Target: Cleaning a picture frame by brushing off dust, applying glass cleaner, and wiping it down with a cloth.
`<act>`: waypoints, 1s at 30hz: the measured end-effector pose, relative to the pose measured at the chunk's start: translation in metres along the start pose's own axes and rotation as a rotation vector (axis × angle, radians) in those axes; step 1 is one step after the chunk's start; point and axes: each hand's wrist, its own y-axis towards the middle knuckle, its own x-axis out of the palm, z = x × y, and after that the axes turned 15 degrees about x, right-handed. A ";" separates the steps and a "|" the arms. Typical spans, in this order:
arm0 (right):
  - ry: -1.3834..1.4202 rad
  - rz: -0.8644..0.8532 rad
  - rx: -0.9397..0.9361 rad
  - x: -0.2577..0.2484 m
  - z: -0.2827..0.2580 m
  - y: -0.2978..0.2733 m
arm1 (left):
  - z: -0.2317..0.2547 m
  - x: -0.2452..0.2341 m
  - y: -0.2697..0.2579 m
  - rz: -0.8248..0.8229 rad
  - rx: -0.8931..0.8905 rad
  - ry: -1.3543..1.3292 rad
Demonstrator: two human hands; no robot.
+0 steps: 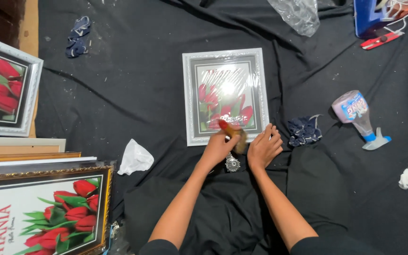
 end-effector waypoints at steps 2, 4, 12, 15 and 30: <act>0.005 -0.002 0.001 0.000 0.000 0.001 | -0.024 -0.016 0.007 0.041 -0.053 0.075; 0.012 -0.007 0.007 -0.003 -0.004 0.001 | -0.041 -0.040 0.010 0.079 -0.106 0.154; -0.012 0.029 0.002 -0.004 -0.007 0.002 | -0.029 -0.019 -0.005 0.291 0.190 0.072; -0.009 0.029 0.007 -0.004 -0.007 0.002 | -0.007 0.006 0.000 0.091 -0.051 -0.098; -0.021 0.062 0.005 -0.010 -0.014 0.005 | -0.042 0.032 0.006 0.163 -0.060 -0.088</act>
